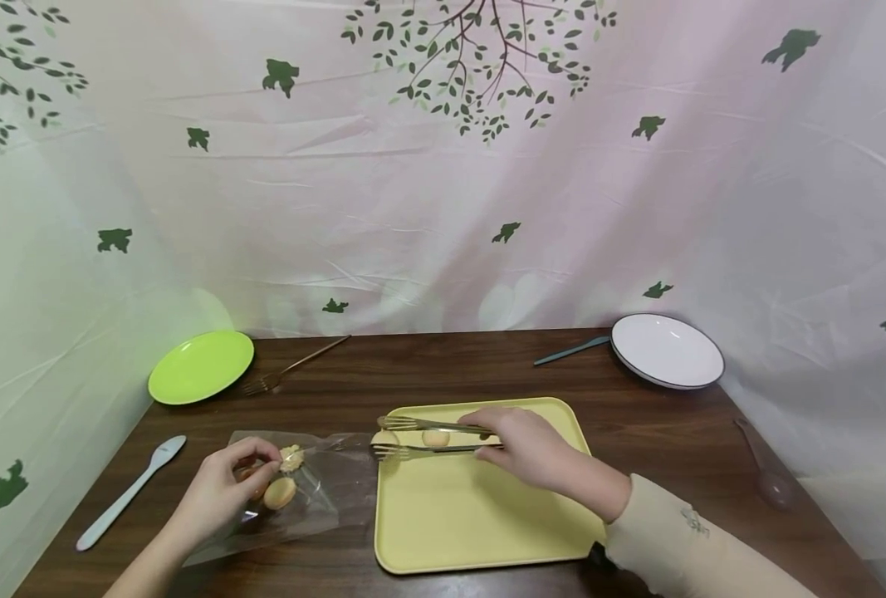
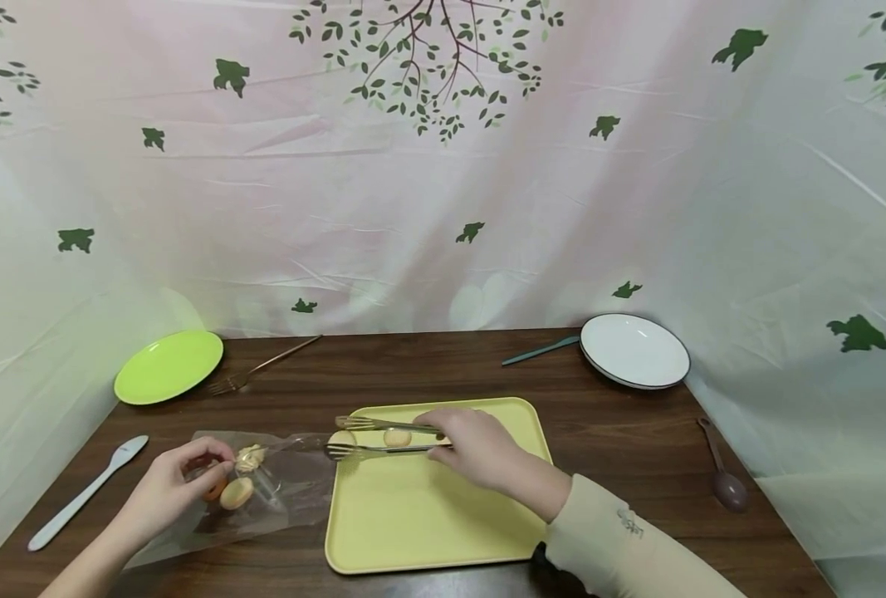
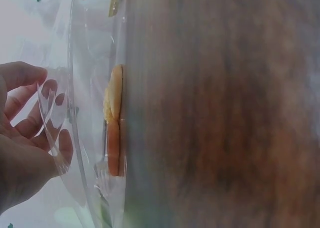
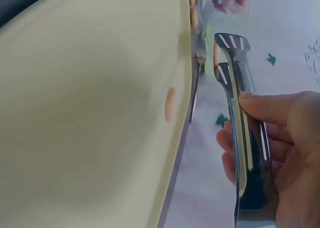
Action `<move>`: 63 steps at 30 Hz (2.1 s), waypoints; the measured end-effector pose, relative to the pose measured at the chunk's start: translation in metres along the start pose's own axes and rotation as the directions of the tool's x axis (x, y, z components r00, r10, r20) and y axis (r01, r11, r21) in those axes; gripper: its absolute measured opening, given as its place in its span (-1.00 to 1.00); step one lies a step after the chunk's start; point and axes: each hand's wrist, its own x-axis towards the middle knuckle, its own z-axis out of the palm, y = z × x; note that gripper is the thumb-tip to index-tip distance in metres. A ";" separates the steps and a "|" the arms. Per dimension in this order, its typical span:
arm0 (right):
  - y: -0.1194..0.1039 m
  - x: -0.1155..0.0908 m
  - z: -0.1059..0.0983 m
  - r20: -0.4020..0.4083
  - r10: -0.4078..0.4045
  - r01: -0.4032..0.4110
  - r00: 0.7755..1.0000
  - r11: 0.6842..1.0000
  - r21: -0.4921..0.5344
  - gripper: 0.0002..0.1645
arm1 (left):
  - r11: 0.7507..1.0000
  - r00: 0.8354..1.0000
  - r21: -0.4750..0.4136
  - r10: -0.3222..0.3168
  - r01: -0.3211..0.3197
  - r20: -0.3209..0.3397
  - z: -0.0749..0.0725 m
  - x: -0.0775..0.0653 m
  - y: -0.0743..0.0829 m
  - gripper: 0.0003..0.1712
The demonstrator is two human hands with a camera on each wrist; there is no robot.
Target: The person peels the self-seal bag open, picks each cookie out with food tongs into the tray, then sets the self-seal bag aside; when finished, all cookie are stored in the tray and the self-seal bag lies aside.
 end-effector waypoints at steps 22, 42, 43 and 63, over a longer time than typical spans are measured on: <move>0.067 -0.061 -0.019 -0.092 0.198 -0.208 0.976 0.971 -0.115 -0.50 | 1.000 1.000 -0.005 0.009 -0.009 0.006 0.000 0.000 -0.005 -0.92; 0.025 -0.027 -0.011 -0.004 0.090 -0.089 0.996 0.994 0.066 -0.54 | 0.997 0.999 0.058 -0.046 0.045 0.004 -0.001 0.000 -0.001 -0.92; 0.020 -0.023 -0.008 0.008 0.071 -0.071 0.997 0.995 0.067 -0.54 | 0.997 0.999 0.059 -0.047 0.046 0.002 -0.001 0.000 -0.001 -0.93; -0.049 0.039 0.049 0.082 -0.112 0.121 0.990 0.986 -0.114 -0.56 | 0.998 0.999 0.055 -0.042 0.043 -0.021 -0.001 -0.002 0.001 -0.95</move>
